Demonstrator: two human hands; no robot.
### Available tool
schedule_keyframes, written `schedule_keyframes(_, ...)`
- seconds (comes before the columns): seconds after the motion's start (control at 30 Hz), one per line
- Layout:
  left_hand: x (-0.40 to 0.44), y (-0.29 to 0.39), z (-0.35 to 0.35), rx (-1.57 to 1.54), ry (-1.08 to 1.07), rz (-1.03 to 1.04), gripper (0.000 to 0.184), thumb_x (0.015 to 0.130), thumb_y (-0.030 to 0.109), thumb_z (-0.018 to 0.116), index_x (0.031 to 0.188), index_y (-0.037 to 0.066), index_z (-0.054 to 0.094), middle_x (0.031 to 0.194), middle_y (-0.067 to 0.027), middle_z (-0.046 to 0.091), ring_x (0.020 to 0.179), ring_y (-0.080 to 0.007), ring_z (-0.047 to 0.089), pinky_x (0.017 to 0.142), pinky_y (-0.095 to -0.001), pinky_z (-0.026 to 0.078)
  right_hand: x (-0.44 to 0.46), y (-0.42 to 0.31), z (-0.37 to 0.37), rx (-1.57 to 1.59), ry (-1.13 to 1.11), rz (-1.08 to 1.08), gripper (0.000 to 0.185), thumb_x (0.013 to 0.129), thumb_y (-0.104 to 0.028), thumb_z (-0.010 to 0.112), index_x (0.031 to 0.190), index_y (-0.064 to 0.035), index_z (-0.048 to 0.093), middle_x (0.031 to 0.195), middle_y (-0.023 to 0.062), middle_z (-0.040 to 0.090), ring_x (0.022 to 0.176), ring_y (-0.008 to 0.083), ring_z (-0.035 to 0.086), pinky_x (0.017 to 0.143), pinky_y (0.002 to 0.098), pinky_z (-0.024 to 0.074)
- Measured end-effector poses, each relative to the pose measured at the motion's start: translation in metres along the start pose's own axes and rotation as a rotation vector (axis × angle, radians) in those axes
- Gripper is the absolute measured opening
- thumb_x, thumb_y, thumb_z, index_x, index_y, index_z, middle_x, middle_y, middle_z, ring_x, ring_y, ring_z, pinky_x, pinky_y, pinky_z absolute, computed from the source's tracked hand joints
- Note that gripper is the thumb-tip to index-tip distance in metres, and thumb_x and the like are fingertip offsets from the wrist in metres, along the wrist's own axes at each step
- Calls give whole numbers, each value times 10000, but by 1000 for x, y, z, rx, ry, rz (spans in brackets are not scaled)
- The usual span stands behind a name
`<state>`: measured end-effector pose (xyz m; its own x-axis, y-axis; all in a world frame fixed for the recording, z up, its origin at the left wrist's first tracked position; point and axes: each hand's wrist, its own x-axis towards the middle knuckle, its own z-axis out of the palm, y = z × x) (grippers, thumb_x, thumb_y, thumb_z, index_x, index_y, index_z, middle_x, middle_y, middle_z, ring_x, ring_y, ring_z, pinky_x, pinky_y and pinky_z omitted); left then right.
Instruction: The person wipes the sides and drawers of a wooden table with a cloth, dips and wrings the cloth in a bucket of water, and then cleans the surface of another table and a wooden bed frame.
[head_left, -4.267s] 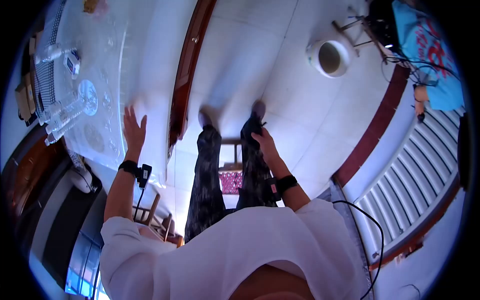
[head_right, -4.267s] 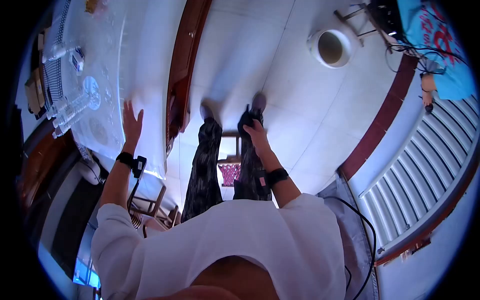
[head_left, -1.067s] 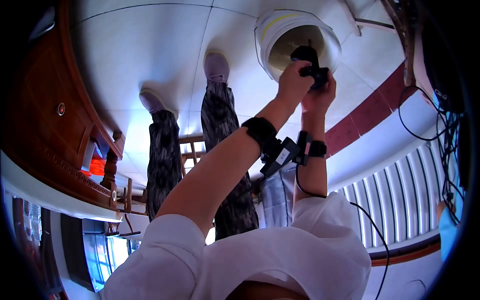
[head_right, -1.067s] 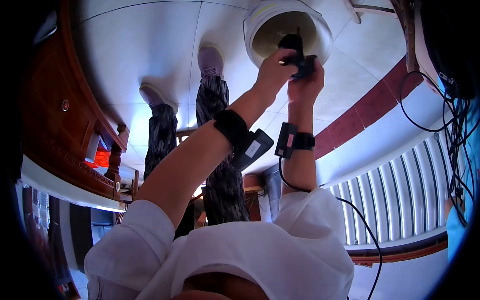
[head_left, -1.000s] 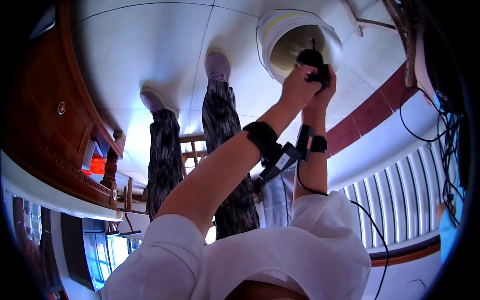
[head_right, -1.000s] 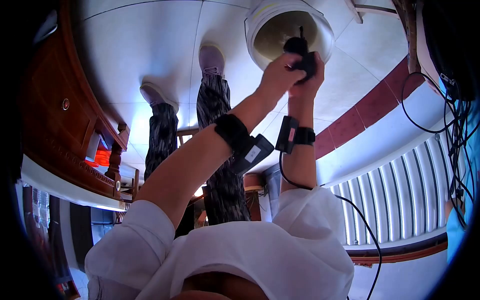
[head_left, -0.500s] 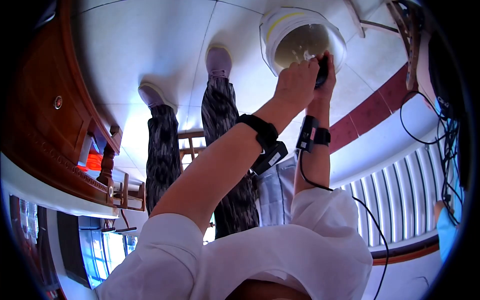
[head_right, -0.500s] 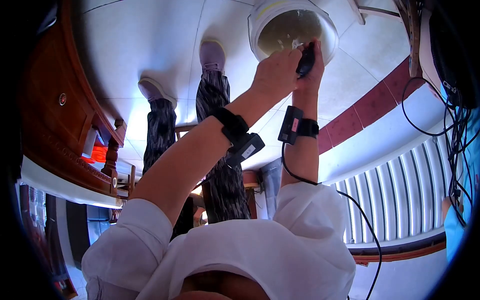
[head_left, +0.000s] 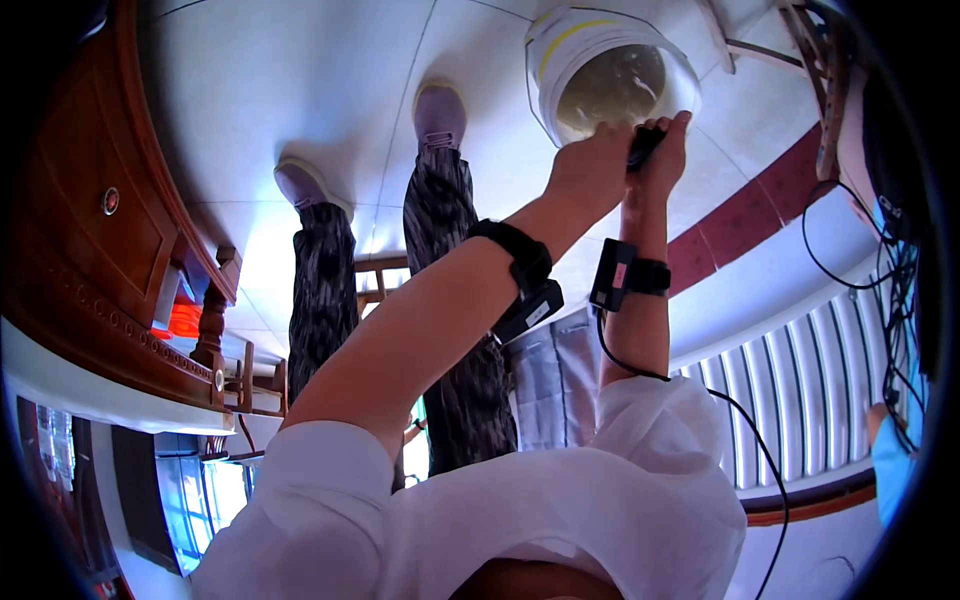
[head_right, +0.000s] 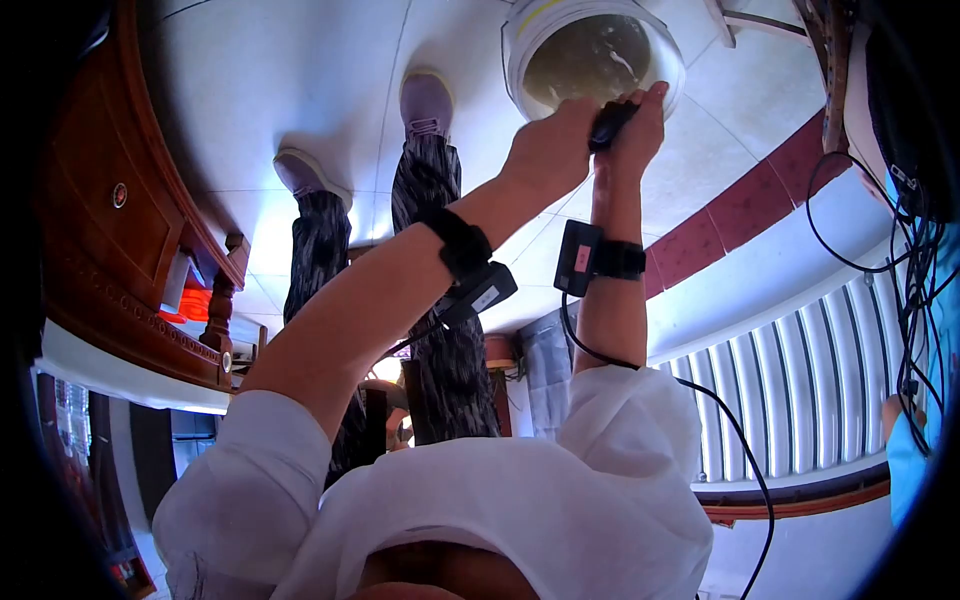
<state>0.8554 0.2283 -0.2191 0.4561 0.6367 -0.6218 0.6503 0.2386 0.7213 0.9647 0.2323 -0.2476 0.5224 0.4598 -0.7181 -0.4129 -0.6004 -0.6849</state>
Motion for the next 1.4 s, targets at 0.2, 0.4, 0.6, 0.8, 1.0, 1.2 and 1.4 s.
schedule_keyframes(0.2,0,18,-19,-1492,-193,-406,637,907,576,333,1196,21,454,1120,-202,541,987,-278,593,835,-431,462,-27,-16,1,-135,42,-241,355,963,-393,424,785,-85,417,764,87,604,728,175,575,696,279,472)
schedule_keyframes(0.4,12,26,15,-931,109,-602,598,938,513,260,1038,-1,550,1049,-258,590,993,-456,540,863,-475,416,-46,-24,19,-32,73,-232,384,957,-442,401,794,-95,397,717,84,582,696,187,568,694,301,477)
schedule_keyframes(0.6,19,9,18,-778,146,-551,592,956,447,208,975,10,607,990,-238,621,984,-424,555,879,-461,414,-42,-26,35,207,60,-40,416,957,-462,385,733,-113,363,565,22,387,540,166,415,574,299,411)
schedule_keyframes(0.8,27,8,11,-775,95,-592,576,953,398,226,908,4,644,930,-244,631,932,-412,586,856,-451,440,-39,-28,41,146,51,-73,423,964,-439,382,674,-137,321,552,-1,288,522,146,313,573,306,386)
schedule_keyframes(1.0,32,2,17,-706,106,-572,562,948,386,247,886,6,657,909,-233,641,916,-413,594,847,-448,449,-33,-23,38,167,41,-67,442,964,-439,380,660,-126,310,538,6,296,505,143,316,510,287,333)
schedule_keyframes(1.2,33,-7,14,-787,25,-474,573,936,436,297,1007,-54,585,990,-264,614,998,-410,569,872,-445,436,-18,-7,23,321,116,-70,402,971,-425,365,725,-107,375,588,19,383,549,153,401,561,299,409)
schedule_keyframes(1.4,24,-10,10,-985,-81,-459,734,882,597,383,1431,151,187,1417,-100,326,1215,-271,429,829,-419,482,-11,5,13,-199,242,-350,350,985,-333,339,975,-20,494,843,93,578,830,203,577,760,305,479)
